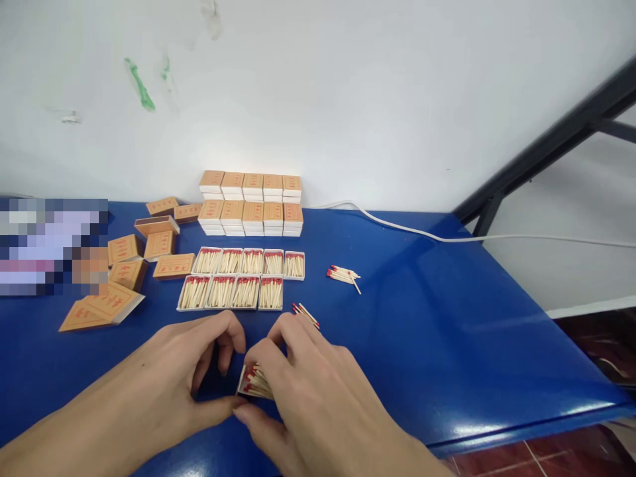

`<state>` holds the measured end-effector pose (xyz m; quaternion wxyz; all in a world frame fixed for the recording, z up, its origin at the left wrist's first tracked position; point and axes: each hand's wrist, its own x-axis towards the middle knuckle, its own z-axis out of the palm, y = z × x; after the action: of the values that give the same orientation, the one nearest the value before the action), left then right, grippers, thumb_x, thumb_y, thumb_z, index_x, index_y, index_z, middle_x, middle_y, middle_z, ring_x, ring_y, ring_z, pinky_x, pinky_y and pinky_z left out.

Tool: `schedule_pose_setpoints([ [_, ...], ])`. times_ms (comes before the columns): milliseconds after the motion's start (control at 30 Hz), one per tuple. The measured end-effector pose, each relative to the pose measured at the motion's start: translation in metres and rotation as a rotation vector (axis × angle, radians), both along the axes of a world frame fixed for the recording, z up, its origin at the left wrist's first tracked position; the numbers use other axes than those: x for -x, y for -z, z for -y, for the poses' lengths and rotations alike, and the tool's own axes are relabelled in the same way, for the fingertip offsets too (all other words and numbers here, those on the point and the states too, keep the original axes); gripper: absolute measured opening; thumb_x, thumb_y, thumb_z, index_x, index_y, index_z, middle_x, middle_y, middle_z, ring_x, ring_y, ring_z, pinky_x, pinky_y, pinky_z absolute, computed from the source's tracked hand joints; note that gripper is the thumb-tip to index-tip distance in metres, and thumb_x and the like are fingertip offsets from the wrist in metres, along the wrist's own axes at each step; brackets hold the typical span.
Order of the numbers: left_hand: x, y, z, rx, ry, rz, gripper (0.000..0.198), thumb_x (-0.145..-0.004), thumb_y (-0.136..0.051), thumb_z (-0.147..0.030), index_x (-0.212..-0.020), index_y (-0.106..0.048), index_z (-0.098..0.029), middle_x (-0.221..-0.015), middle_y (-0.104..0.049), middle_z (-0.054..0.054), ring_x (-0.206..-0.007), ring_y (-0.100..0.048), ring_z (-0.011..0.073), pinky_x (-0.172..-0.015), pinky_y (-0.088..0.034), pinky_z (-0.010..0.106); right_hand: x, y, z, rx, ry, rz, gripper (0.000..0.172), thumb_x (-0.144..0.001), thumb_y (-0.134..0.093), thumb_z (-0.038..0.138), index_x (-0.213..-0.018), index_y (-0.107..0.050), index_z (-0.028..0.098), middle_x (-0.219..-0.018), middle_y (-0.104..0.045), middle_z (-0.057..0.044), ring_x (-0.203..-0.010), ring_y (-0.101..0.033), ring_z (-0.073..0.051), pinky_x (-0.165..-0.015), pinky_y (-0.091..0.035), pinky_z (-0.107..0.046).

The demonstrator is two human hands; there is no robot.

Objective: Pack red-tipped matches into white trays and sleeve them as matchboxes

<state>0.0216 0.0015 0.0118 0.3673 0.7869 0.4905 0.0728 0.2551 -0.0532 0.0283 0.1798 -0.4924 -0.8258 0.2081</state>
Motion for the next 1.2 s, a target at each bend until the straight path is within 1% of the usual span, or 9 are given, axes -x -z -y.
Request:
schedule_pose_setpoints([
  [100,0.004,0.002,-0.004,-0.015,-0.018,-0.041,0.022,-0.08,-0.091,-0.032,-0.09,-0.072,-0.027,-0.086,-0.068,-0.005,-0.064,-0.053,0.0157,-0.062,-0.034,0.031,-0.002,0.006,0.005,-0.013,0.046,0.07,0.045,-0.09,-0.096,0.025,-0.127,-0.071,0.026,-0.129,-0.07,-0.013,-0.114,-0.077,-0.035,-0.068,-0.072,-0.042],
  [267,0.011,0.0,-0.006,0.001,0.032,-0.054,0.004,-0.091,-0.081,-0.028,-0.089,-0.077,-0.03,-0.084,-0.068,-0.006,-0.059,-0.05,0.0134,-0.061,-0.034,0.032,-0.017,0.011,0.008,0.04,0.024,0.041,0.037,-0.101,-0.083,0.015,-0.132,-0.068,0.031,-0.136,-0.07,-0.009,-0.119,-0.078,-0.029,-0.084,-0.073,-0.04],
  [400,0.018,-0.002,-0.006,0.017,0.091,-0.041,0.013,-0.098,-0.072,-0.025,-0.086,-0.076,-0.028,-0.085,-0.07,-0.006,-0.062,-0.054,0.013,-0.061,-0.035,0.031,-0.021,0.01,0.009,0.076,0.033,0.03,0.045,-0.1,-0.085,0.014,-0.137,-0.066,0.033,-0.14,-0.07,-0.008,-0.132,-0.075,-0.03,-0.089,-0.072,-0.038],
  [600,0.024,-0.008,-0.009,-0.112,0.095,0.075,0.027,-0.117,-0.056,-0.032,-0.096,-0.071,-0.026,-0.097,-0.073,-0.003,-0.078,-0.064,0.0152,-0.07,-0.044,0.031,-0.022,0.005,0.007,0.11,0.054,-0.016,0.047,-0.101,-0.081,0.01,-0.139,-0.066,0.033,-0.14,-0.073,-0.006,-0.122,-0.078,-0.025,-0.093,-0.07,-0.036],
  [700,0.017,-0.018,-0.012,-0.148,0.084,0.15,0.024,-0.117,-0.058,-0.032,-0.098,-0.072,-0.027,-0.095,-0.072,-0.004,-0.075,-0.064,0.0141,-0.066,-0.043,0.029,-0.022,0.008,0.008,0.122,0.076,-0.086,0.056,-0.102,-0.077,0.008,-0.147,-0.062,0.037,-0.14,-0.076,-0.003,-0.123,-0.078,-0.024,-0.101,-0.069,-0.038],
  [800,0.009,-0.024,-0.008,-0.154,0.16,0.236,0.019,-0.118,-0.06,-0.03,-0.104,-0.074,-0.03,-0.101,-0.073,-0.005,-0.077,-0.065,0.0124,-0.064,-0.045,0.027,-0.019,0.016,0.01,0.093,0.099,-0.188,0.071,-0.101,-0.079,0.009,-0.159,-0.053,0.041,-0.135,-0.079,0.0,-0.117,-0.079,-0.021,-0.106,-0.067,-0.038],
  [967,0.001,-0.013,0.007,-0.281,0.292,0.208,0.016,-0.108,-0.063,-0.012,-0.103,-0.067,-0.027,-0.103,-0.07,-0.004,-0.076,-0.066,0.0126,-0.064,-0.046,0.03,-0.011,0.029,0.013,0.046,0.067,-0.266,0.074,-0.099,-0.076,0.008,-0.16,-0.049,0.04,-0.14,-0.079,0.0,-0.128,-0.077,-0.022,-0.111,-0.065,-0.039],
  [1133,0.0,-0.01,0.009,-0.309,0.302,0.184,0.016,-0.106,-0.067,-0.011,-0.101,-0.065,-0.026,-0.102,-0.069,-0.004,-0.079,-0.069,0.0139,-0.067,-0.049,0.031,-0.016,0.02,0.016,0.083,0.109,-0.21,0.08,-0.096,-0.086,0.015,-0.162,-0.052,0.044,-0.151,-0.074,-0.002,-0.133,-0.076,-0.025,-0.105,-0.068,-0.039],
  [1200,0.001,-0.015,0.007,-0.301,0.264,0.195,0.014,-0.106,-0.073,-0.017,-0.102,-0.064,-0.027,-0.099,-0.068,-0.005,-0.079,-0.068,0.0139,-0.064,-0.047,0.031,-0.022,0.011,0.014,0.061,0.125,-0.211,0.07,-0.1,-0.086,0.021,-0.159,-0.056,0.044,-0.148,-0.074,-0.001,-0.127,-0.077,-0.023,-0.102,-0.068,-0.036],
])
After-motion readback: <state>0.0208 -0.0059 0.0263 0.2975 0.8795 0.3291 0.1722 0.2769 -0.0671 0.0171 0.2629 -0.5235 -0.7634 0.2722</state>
